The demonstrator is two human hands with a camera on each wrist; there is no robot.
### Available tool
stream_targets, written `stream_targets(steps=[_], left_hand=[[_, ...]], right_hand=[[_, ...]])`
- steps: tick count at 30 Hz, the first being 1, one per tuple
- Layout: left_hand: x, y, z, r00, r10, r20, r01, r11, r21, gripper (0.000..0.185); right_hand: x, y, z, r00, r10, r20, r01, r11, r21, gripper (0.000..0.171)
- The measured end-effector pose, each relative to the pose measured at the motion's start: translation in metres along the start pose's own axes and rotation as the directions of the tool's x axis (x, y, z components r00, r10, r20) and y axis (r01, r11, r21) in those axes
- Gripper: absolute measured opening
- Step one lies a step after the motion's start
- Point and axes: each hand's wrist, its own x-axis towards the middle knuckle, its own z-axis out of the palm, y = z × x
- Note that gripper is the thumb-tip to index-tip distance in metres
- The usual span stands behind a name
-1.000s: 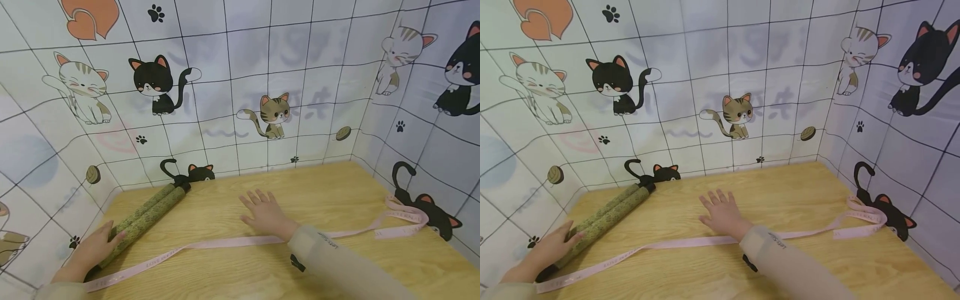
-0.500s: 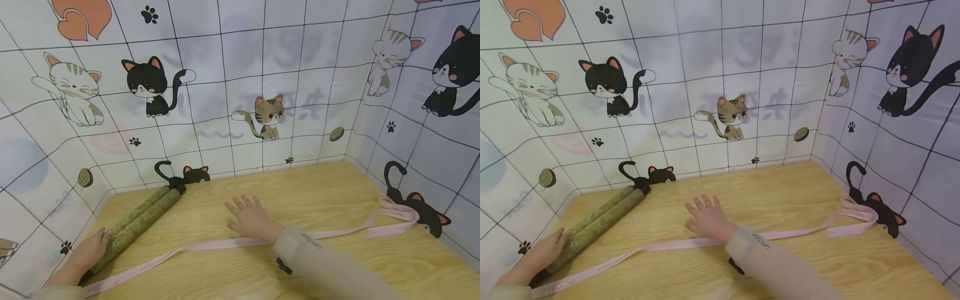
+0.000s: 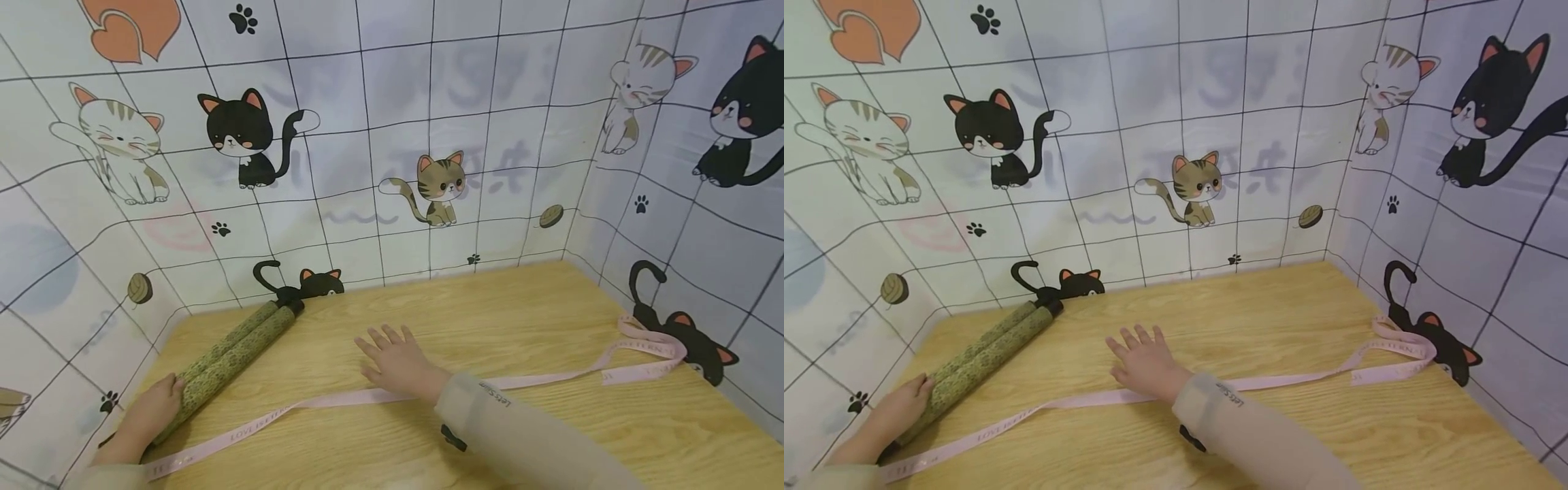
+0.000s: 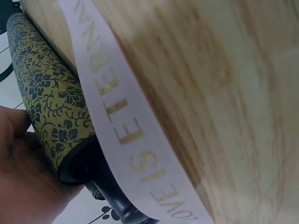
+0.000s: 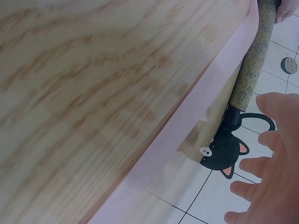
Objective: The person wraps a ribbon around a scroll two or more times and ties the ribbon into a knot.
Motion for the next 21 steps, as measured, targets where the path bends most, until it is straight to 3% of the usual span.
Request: stream_targets(steps=[11,21], left_hand=[[-0.002,0.001,0.003,0.999,-0.011,-0.045,0.010,1.000,-0.007,0.073],[-0.003,0.003,0.005,1.000,-0.027,-0.001,0.027,0.999,-0.033,0.080]], right_hand=[[0.005,-0.006,0.005,1.000,-0.013,-0.012,0.013,1.000,0.007,0.055],[0.007,-0.012,0.007,1.000,-0.016,-0.011,0.016,1.000,0.004,0.052]])
